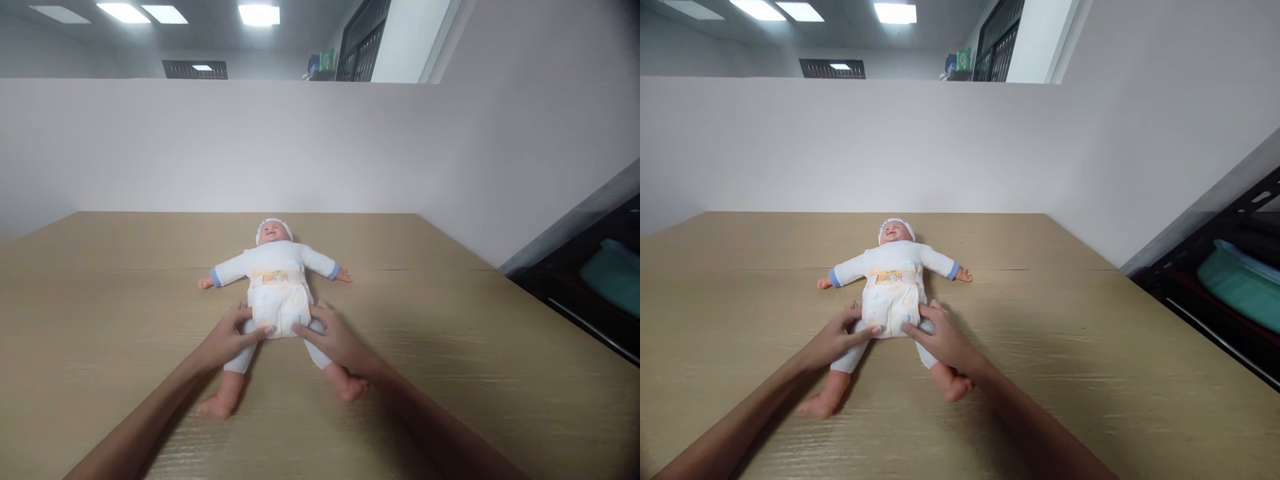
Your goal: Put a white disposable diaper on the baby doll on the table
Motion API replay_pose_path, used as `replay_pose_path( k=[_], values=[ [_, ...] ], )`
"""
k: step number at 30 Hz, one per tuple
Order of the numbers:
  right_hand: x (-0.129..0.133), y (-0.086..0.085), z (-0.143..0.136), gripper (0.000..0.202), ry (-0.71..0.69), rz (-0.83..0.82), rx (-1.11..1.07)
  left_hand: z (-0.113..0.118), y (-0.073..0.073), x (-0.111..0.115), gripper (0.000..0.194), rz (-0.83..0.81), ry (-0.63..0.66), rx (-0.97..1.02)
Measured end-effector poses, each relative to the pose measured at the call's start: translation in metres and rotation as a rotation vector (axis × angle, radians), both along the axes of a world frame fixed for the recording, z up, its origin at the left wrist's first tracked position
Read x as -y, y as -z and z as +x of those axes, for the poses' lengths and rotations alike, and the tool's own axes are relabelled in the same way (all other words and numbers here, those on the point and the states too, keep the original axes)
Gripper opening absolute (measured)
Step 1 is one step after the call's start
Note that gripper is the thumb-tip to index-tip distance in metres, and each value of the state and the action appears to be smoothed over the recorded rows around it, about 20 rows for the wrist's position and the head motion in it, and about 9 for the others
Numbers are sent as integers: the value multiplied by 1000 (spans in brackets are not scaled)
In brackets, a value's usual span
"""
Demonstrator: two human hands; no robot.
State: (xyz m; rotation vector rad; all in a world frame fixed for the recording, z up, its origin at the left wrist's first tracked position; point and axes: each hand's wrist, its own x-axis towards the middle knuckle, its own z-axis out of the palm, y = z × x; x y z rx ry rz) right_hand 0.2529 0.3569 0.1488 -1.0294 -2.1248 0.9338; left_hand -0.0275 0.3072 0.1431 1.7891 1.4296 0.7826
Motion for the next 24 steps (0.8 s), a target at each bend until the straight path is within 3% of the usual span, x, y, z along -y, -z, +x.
replay_pose_path(
  k=[11,24],
  values=[
    [-1,7,-9,41,-48,-366,-350,1,6,0,53,-60,-64,88],
    [-6,15,-17,52,52,-376,-402,12,1,-4,62,-128,-114,383]
  ],
)
